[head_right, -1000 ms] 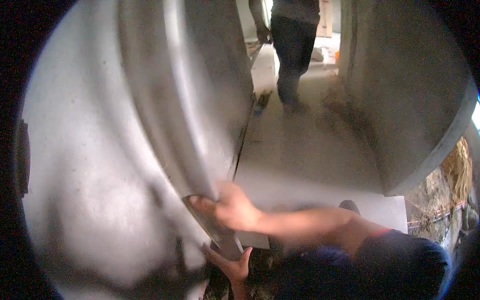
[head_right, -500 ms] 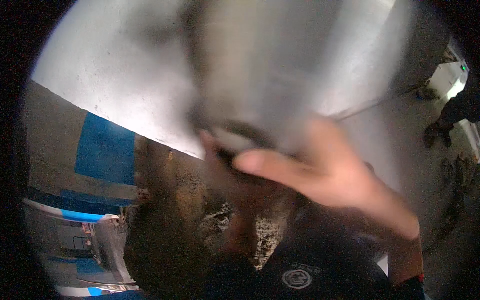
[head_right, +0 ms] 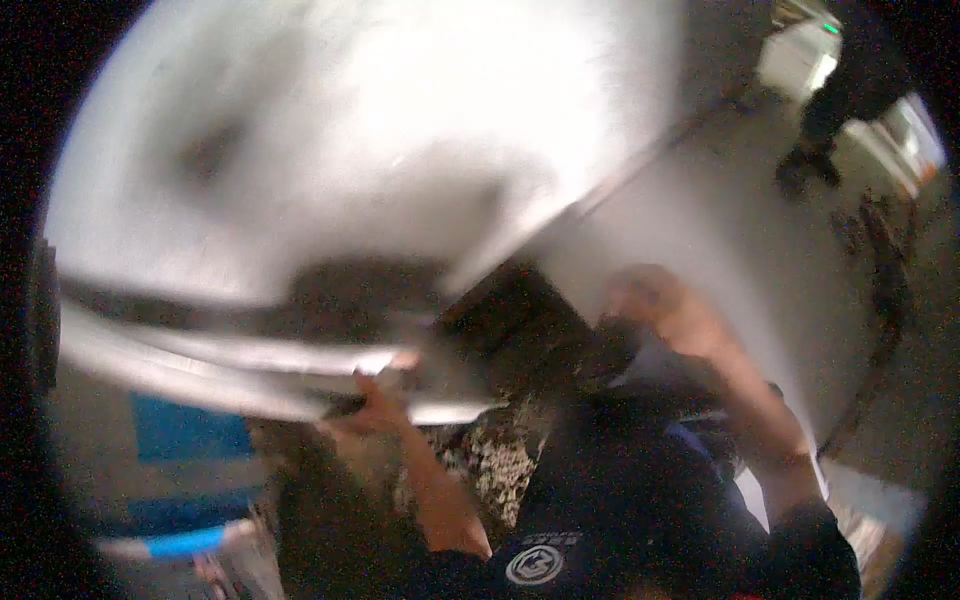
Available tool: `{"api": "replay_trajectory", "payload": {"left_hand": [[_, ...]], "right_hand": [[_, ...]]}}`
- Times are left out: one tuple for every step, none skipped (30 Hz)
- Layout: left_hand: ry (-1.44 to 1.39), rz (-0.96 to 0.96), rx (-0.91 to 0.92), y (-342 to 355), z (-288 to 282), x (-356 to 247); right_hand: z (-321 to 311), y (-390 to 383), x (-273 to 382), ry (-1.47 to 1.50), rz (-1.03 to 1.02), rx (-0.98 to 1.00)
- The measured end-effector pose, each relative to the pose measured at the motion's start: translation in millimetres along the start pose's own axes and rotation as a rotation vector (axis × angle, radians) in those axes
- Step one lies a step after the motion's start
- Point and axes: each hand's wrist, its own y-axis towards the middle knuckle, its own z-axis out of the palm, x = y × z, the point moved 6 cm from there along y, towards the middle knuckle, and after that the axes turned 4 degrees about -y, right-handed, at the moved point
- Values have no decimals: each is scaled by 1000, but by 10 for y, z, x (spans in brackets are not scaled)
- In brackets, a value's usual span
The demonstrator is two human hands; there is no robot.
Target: The person lays floor tiles using a trowel to apply adhesive, then places and adjusts the tiles by hand, using a tape measure to check spacing.
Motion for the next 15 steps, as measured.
{"api": "replay_trajectory", "payload": {"left_hand": [[67, -82, 19, -28, 6, 93], [25, -137, 47, -4, -9, 44], [-10, -191, 75, -6, -17, 9], [-50, -253, 113, -94, 19, -34], [-62, -264, 140, -138, 80, -106], [-89, -238, 172, -166, 125, -193], [-110, -202, 199, -185, 170, -257], [-142, -144, 211, -172, 203, -347], [-180, -105, 228, -177, 230, -420], [-218, -56, 243, -244, 285, -523], [-263, -1, 255, -298, 305, -642], [-307, 58, 259, -356, 322, -804], [-360, 109, 270, -399, 328, -947], [-414, 165, 276, -445, 332, -1113], [-461, 210, 284, -474, 332, -1255]], "right_hand": [[-145, -128, -206, 39, 0, -60], [-310, -263, -396, 82, -6, -121], [-434, -460, -641, 118, 46, -181], [-588, -644, -842, 124, 80, -249], [-763, -858, -987, 137, 104, -320], [-882, -1086, -1210, 146, 298, -391], [-1001, -1381, -1408, 167, 488, -475], [-1073, -1607, -1490, 62, 561, -535], [-1132, -1854, -1582, 87, 558, -620], [-1192, -2152, -1730, 119, 561, -704], [-1240, -2426, -1859, 234, 499, -795], [-1299, -2647, -1943, 133, 531, -863], [-1351, -2884, -2009, 30, 570, -933], [-1382, -3099, -2077, -69, 613, -999], [-1397, -3259, -2077, -52, 589, -1074]]}}
